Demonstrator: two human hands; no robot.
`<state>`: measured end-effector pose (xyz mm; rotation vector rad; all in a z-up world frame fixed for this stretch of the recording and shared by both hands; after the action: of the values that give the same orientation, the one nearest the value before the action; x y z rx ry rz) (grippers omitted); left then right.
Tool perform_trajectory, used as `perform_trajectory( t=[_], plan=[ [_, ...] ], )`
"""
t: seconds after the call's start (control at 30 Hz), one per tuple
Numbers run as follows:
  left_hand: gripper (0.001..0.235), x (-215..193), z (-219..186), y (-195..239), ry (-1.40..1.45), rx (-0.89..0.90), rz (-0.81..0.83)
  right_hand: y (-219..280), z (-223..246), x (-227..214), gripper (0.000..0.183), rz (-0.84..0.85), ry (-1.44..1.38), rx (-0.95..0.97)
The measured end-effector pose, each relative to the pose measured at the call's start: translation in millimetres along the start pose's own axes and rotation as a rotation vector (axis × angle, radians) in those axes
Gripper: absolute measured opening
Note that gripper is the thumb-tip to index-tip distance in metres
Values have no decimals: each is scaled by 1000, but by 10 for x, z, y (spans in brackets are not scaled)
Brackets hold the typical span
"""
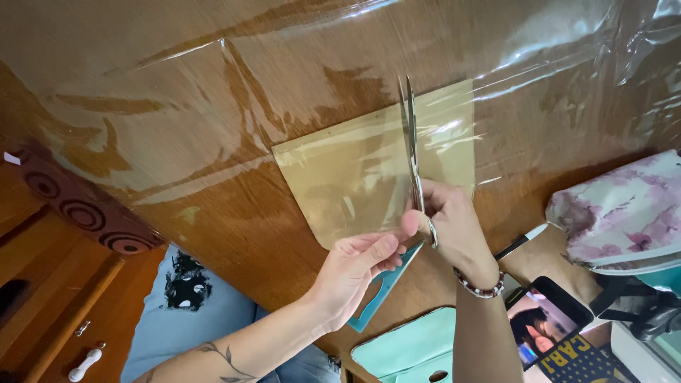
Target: The person uses a set square and a marker to draw a straight line on a sheet of clear plastic. They then use scissors to cut along the marked line and trim the edges of the plastic sheet. Finally, they place the cut plastic sheet into a clear plastic bag.
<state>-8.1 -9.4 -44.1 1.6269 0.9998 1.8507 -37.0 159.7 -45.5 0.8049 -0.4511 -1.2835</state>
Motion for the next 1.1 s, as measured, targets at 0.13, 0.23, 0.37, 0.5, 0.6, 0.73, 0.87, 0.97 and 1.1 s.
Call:
perform_trajectory(
  t=[0.13,0.23,0.37,0.5,0.6,0.73,0.87,0.97,1.1],
  plan=[
    [24,-52,33,-34,51,12,-1,-53,-48,16,66,20,-53,-39],
    [30,-54,6,-15,53,-11,19,-50,9,41,56,38,-196,4],
    [29,96,-192,121,-112,-144,125,-46,-43,29,41,-32,-93,-3],
    [33,180,-437,330,-600,-315,150,-51,-45,38,46,-31,-60,-52],
    [8,428,-1207,531,-1341,791,100,-58,-54,21,45,-20,-99,-22],
    [19,378,-1778,480,-1706,1233,-148,-79,-34,-63,63,3,-20,65],
    [54,221,-1966,267,-1998,1111,-333,-167,-3,-148,76,34,0,2],
    [65,104,-1926,162,-2154,994,-374,-179,-4,-198,79,76,27,19],
    [71,73,-1936,118,-2244,954,-393,-150,117,-279,79,122,94,93]
  ],
)
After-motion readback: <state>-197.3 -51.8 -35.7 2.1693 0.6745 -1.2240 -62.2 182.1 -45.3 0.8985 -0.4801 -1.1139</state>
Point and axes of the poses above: each hand's wrist, its own y-axis away from the middle knuckle, its own x-axis out of the palm, z = x × y, the point moved 5 cm from there along -y, towards the middle knuckle, and after that the axes turned 9 degrees about z, right-handed, at the moved point
